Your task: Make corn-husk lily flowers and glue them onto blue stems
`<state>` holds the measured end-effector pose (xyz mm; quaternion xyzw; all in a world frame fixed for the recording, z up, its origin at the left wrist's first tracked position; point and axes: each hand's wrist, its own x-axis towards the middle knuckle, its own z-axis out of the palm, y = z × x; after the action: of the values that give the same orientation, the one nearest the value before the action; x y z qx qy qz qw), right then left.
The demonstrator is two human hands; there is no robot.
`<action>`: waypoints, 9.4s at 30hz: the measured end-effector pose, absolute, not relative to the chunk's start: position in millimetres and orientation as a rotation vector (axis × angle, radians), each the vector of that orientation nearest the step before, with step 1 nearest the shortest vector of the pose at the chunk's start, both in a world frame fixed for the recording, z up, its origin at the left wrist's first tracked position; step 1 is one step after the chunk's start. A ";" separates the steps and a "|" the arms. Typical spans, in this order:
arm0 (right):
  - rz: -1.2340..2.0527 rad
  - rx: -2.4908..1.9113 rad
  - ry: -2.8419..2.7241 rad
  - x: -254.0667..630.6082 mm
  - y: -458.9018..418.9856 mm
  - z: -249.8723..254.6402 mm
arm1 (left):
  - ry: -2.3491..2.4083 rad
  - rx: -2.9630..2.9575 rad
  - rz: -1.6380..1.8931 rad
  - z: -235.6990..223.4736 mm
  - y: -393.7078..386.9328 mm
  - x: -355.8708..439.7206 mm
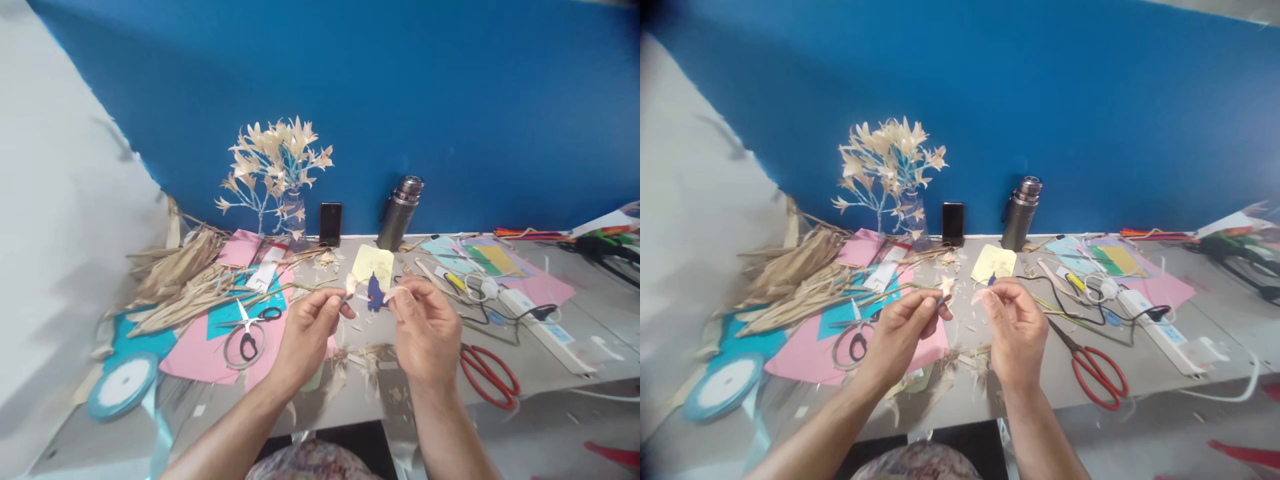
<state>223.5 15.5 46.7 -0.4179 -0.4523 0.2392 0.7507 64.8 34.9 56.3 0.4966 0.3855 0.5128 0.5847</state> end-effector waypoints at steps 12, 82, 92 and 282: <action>0.542 -0.854 -1.026 218.6 14.7 54.9 | 0.518 0.701 1.084 55.7 31.4 55.2; 0.224 -0.945 -1.433 188.4 19.9 39.0 | 0.722 0.783 1.064 51.8 14.4 63.7; 0.234 -0.908 -1.419 187.2 19.5 36.7 | 0.864 0.935 1.119 47.5 14.8 67.2; 0.807 -1.045 -1.409 152.1 -65.5 21.8 | 1.006 1.323 1.295 55.6 -43.8 14.6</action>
<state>152.1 -65.5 21.8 -0.4449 -0.6000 0.3438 0.5691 14.6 -43.8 55.6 0.5456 0.4150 0.5341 0.4947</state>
